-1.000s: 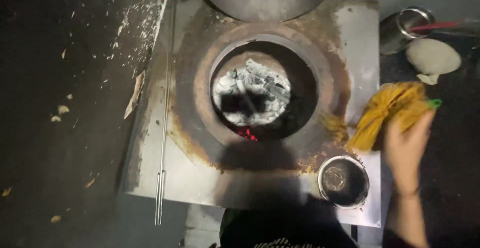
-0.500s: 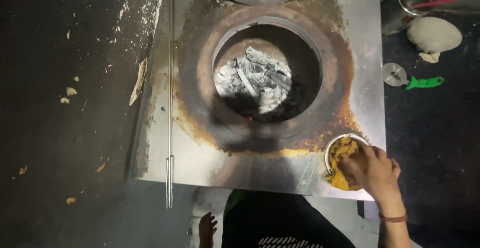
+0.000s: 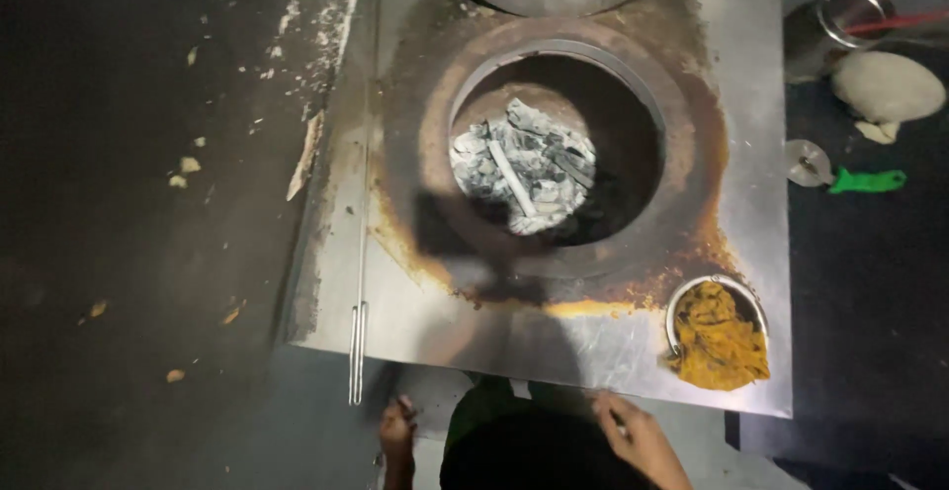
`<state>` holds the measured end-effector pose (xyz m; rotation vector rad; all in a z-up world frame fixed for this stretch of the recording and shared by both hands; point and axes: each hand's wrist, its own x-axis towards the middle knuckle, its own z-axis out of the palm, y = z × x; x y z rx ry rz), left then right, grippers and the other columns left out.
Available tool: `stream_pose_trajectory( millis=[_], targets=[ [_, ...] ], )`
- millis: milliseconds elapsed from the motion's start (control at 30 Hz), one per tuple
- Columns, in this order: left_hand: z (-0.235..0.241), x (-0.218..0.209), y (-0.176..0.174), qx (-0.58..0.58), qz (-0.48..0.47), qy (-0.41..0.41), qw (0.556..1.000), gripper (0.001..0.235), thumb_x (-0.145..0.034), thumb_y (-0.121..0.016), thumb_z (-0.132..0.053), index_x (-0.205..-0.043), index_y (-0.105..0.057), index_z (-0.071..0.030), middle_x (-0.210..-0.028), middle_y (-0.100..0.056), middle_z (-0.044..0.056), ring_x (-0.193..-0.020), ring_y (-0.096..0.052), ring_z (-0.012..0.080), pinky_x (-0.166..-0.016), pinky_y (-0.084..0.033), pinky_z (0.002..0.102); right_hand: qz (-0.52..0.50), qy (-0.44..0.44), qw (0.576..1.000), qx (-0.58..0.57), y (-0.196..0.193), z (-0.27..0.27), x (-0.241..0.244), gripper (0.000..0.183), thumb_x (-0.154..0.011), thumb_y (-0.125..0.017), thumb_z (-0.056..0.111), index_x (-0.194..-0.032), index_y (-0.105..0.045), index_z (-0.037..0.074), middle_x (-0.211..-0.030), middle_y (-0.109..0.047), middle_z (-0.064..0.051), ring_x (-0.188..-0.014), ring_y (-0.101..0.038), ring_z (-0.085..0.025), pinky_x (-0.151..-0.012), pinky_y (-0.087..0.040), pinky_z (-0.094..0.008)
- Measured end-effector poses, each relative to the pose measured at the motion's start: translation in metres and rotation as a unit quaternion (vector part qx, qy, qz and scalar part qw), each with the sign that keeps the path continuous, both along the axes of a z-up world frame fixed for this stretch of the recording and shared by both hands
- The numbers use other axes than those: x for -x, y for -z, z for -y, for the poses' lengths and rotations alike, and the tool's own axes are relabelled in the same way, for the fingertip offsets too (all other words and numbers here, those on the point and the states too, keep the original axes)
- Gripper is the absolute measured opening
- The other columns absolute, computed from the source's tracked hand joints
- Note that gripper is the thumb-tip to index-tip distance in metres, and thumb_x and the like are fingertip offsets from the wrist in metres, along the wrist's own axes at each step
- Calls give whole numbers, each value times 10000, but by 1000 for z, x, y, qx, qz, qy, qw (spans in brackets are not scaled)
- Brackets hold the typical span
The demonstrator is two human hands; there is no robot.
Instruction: Use metal skewers to bake flatbread inside a hot tandoor oven.
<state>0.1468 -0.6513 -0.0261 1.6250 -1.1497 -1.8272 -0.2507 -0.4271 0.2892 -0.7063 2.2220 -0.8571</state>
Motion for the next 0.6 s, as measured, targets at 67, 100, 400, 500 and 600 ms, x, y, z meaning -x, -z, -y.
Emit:
stream_pose_trajectory(
  millis=[67,100,400,500,600],
  targets=[
    [25,3,-47,-1,-120,-142,983,494,-1169,-424,-422,-1092,-631,20,-896,-685,101,-743,-559,230,-640,-468,343,-1,-72,996,46,58,-25,8,275,-875,-628,220,-1078,-719,59,-961,-806,-123,-785,-768,-183,-597,-605,-344],
    [40,10,-92,-13,-91,-202,975,561,-1118,-362,-479,-1104,-645,5,-961,-695,116,-806,-625,236,-684,-518,333,-10,-157,987,32,84,-36,14,242,-935,-626,263,-1040,-746,81,-924,-806,-132,-793,-763,-206,-659,-599,-347],
    [103,70,-322,47,120,-58,990,655,-1022,-400,-568,-952,-675,23,-791,-708,168,-648,-670,285,-544,-521,369,86,-270,956,-75,-68,67,13,306,-977,-606,340,-1132,-737,111,-917,-768,-161,-851,-750,-301,-797,-550,-384],
    [91,82,-312,164,236,54,956,562,-1012,-522,-554,-950,-679,-18,-722,-666,142,-625,-629,258,-556,-483,359,47,-338,940,-23,-114,91,6,301,-989,-594,334,-1109,-726,91,-949,-757,-169,-882,-717,-329,-788,-536,-398],
    [67,112,-329,181,254,91,946,534,-1039,-498,-542,-935,-688,-54,-663,-658,133,-613,-637,234,-601,-485,351,59,-349,934,48,-152,115,0,292,-995,-577,308,-1084,-726,72,-977,-757,-161,-899,-712,-304,-789,-543,-391]
  ],
)
